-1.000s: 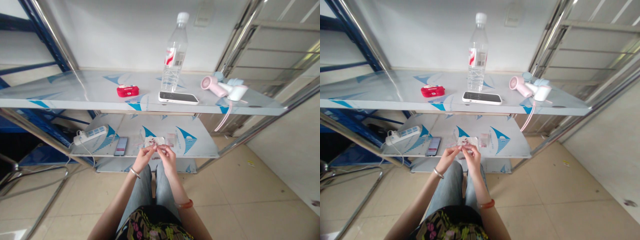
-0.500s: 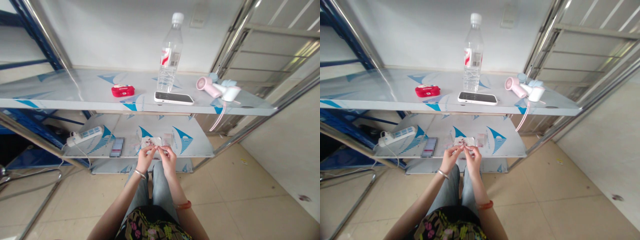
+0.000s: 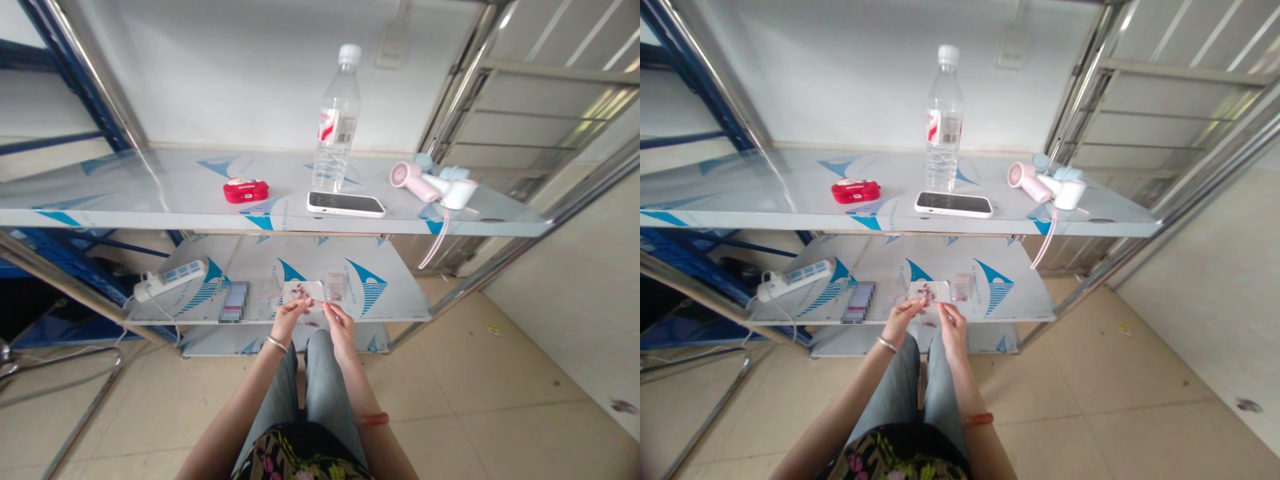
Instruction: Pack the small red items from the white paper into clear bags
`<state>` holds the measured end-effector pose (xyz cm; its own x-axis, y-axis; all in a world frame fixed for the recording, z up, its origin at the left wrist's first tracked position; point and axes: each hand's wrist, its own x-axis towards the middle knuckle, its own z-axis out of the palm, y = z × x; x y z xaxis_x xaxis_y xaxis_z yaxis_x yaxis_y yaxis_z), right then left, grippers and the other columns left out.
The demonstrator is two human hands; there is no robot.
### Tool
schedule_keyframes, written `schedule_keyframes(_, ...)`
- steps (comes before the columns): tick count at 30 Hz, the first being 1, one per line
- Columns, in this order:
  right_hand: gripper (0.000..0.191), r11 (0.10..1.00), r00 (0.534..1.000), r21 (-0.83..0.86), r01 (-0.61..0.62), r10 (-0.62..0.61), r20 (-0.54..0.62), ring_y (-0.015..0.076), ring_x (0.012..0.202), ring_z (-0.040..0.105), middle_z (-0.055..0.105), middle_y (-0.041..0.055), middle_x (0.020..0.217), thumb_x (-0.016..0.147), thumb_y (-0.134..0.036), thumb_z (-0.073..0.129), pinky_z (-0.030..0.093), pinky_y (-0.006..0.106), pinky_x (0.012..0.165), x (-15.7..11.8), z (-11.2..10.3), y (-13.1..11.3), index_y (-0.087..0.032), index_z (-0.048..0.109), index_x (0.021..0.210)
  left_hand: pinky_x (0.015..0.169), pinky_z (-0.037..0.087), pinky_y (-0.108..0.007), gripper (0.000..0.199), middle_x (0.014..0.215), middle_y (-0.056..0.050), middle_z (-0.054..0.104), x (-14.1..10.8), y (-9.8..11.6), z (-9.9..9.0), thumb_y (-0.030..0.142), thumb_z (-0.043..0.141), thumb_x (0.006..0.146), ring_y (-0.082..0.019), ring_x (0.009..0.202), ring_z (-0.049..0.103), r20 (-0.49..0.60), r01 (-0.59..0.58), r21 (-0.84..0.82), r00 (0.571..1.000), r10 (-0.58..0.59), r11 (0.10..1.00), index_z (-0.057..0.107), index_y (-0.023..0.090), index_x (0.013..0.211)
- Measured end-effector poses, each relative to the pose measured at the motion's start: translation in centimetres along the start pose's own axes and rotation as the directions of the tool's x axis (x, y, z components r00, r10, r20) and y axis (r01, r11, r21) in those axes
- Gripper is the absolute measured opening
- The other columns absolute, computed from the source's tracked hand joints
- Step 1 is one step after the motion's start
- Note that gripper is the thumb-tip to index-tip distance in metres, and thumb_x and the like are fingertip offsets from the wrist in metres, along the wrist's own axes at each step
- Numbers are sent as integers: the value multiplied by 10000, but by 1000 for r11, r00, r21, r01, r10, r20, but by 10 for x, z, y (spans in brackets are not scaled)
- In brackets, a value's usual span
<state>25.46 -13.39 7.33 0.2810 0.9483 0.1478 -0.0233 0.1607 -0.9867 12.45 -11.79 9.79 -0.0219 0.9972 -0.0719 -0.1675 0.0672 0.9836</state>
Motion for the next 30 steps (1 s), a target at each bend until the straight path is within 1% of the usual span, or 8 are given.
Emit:
schedule_keyframes(5, 444, 983, 982, 10, -181, 180, 53, 261, 843, 648, 700, 110, 888, 669, -573, 670, 512, 395, 770, -3, -14, 43, -169, 715, 848, 594, 436, -240, 473, 839, -116, 714, 12, -44, -3, 536, 737, 592, -151, 662, 628, 3, 156, -22, 988, -155, 988, 729, 111, 799)
schedule_keyframes(9, 410, 986, 976, -32, -163, 166, 144, 276, 808, 661, 710, 88, 818, 578, -500, 748, 513, 431, 781, -2, -26, 73, -169, 721, 817, 578, 435, -240, 473, 809, -104, 712, 24, -68, 1, 539, 743, 580, -154, 647, 630, 14, 190, -67, 982, -190, 979, 712, 113, 781)
schedule_keyframes(13, 270, 992, 989, -104, -70, 83, 124, 261, 739, 662, 708, 63, 750, 627, -409, 691, 497, 450, 796, 17, -34, 97, -183, 720, 770, 635, 458, -259, 371, 859, -97, 712, 38, -70, 10, 460, 734, 631, -181, 747, 649, 7, 217, -24, 976, -217, 976, 709, 139, 817)
schedule_keyframes(15, 226, 987, 989, -139, -81, 96, 108, 256, 751, 660, 706, 55, 742, 609, -367, 674, 489, 443, 810, 37, -37, 106, -185, 712, 738, 662, 464, -272, 342, 889, -110, 708, 43, -66, 11, 395, 739, 637, -202, 807, 649, -43, 228, 20, 973, -227, 973, 704, 135, 856)
schedule_keyframes(17, 183, 978, 993, -180, -108, 115, 30, 249, 755, 653, 700, 48, 725, 591, -321, 646, 487, 431, 807, 60, -42, 114, -183, 696, 700, 679, 469, -292, 345, 899, -127, 703, 45, -62, 7, 349, 746, 619, -223, 837, 645, -63, 222, 53, 974, -218, 974, 698, 120, 873)
schedule_keyframes(21, 140, 929, 992, -347, -128, 125, -31, 235, 702, 621, 674, 39, 677, 574, -205, 569, 481, 396, 758, 106, -50, 124, -175, 667, 669, 679, 476, -322, 347, 849, -113, 704, 35, -63, -20, 318, 753, 557, -234, 808, 637, -36, 214, 112, 977, -211, 970, 693, 129, 841)
schedule_keyframes(24, 171, 880, 986, -446, -164, 136, -95, 219, 718, 601, 660, 33, 687, 576, -151, 527, 461, 351, 745, 131, -52, 123, -176, 659, 683, 665, 470, -316, 307, 854, -97, 708, 15, -72, -50, 348, 728, 562, -229, 786, 636, -93, 275, 159, 960, -263, 948, 696, 175, 813)
schedule_keyframes(30, 154, 827, 979, -528, -192, 121, -165, 170, 678, 528, 579, 13, 611, 576, -69, 478, 383, 274, 688, 145, -48, 117, -179, 585, 579, 682, 443, -313, 453, 978, -104, 698, -35, -85, -108, 486, 677, 556, -252, 876, 646, -233, 446, 230, 888, -396, 865, 679, 181, 890)
